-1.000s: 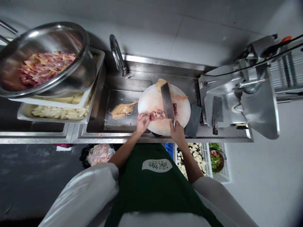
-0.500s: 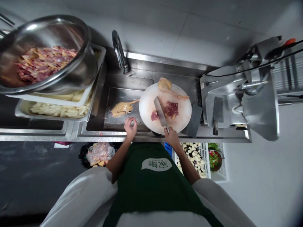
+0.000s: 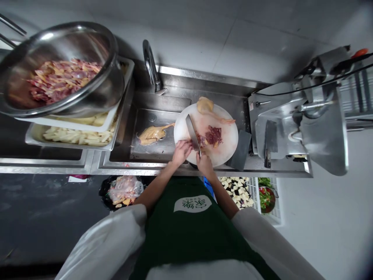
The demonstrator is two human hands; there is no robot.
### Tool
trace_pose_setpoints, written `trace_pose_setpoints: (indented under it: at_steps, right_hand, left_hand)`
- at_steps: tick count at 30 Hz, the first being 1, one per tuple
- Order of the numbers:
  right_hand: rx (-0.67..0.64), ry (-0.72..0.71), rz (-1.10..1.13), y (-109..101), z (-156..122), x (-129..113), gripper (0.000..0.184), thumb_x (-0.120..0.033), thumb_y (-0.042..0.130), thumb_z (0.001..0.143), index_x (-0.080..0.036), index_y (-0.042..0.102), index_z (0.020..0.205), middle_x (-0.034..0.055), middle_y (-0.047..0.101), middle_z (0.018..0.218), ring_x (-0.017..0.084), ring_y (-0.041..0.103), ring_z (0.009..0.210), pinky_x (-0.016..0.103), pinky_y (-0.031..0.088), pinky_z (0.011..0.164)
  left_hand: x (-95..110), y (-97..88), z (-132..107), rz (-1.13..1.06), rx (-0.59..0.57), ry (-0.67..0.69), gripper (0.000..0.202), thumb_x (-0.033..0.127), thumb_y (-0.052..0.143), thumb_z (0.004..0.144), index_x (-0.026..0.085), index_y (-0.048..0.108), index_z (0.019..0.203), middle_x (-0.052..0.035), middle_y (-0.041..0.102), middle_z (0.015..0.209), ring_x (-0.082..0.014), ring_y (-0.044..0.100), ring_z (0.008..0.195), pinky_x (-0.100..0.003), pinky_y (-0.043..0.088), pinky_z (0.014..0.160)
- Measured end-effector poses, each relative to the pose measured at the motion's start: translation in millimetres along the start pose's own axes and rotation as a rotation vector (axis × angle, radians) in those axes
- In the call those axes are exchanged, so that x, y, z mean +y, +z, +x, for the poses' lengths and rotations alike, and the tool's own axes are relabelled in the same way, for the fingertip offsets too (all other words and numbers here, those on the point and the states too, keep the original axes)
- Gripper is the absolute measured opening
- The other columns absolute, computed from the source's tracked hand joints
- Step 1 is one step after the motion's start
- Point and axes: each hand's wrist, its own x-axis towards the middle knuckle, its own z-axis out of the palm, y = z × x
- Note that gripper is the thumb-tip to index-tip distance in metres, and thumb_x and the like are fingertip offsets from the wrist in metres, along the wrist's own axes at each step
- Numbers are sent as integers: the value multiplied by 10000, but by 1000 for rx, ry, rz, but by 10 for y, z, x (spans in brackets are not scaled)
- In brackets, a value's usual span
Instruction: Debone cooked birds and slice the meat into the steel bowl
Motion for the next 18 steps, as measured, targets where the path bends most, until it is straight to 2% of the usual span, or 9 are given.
trace_pose_setpoints:
  at_steps: [2, 5, 8, 10, 12, 15, 18]
  right_hand:
    - [2, -14, 118, -43, 51, 160, 373, -409, 411, 1044, -119, 629, 1134, 176, 742, 974, 258, 722, 898, 295, 503, 773]
    - [-102, -9, 398, -107, 29, 513, 404, -521, 438, 1011, -177, 617, 897, 41, 645, 601, 187, 644, 572, 253, 474, 572]
    - [-166, 28, 673, -164, -149, 933, 459, -655, 519, 924, -232, 507, 746, -55, 474, 425, 129, 478, 372, 227, 386, 410]
    - [-134, 86, 849, -215, -310, 1221, 498, -713, 572, 863, -251, 441, 730, -85, 436, 411, 104, 407, 320, 216, 335, 350]
    - [-76, 171, 1018, -273, -453, 1512, 534, -748, 599, 824, -262, 397, 733, -104, 410, 409, 88, 367, 301, 207, 310, 322]
    - [-7, 311, 1182, -326, -573, 1920, 548, -756, 622, 803, -272, 371, 745, -123, 370, 405, 78, 344, 302, 201, 307, 323]
    - [-9, 406, 1234, -283, -556, 2140, 498, -713, 600, 840, -277, 375, 757, -123, 366, 408, 73, 334, 306, 204, 296, 336]
  left_hand:
    - [37, 152, 114, 47, -131, 31, 189, 269, 573, 962, 200, 718, 1062, -110, 672, 1170, -267, 560, 1141, -440, 449, 1004]
    - [-19, 220, 153, 103, -162, 10, 166, 224, 577, 942, 200, 729, 1004, -113, 668, 1179, -284, 541, 1150, -470, 439, 1005]
    - [-157, 146, 153, 78, -55, -66, 178, 213, 549, 944, 206, 719, 996, -120, 657, 1176, -290, 542, 1171, -492, 435, 1044]
    - [-217, 121, 181, 50, 65, -135, 232, 239, 483, 977, 192, 698, 1047, -149, 616, 1242, -294, 529, 1230, -503, 421, 1096]
    - [-195, 191, 236, 27, 129, -173, 338, 303, 390, 1021, 162, 651, 1183, -191, 532, 1377, -305, 468, 1348, -514, 381, 1163]
    - [10, 498, 359, 0, 41, -122, 534, 464, 377, 1032, 137, 490, 1439, -216, 354, 1568, -327, 319, 1496, -530, 301, 1235]
    - [300, 891, 555, 30, -89, -17, 740, 600, 523, 950, 153, 420, 1529, -199, 248, 1646, -367, 201, 1548, -561, 238, 1256]
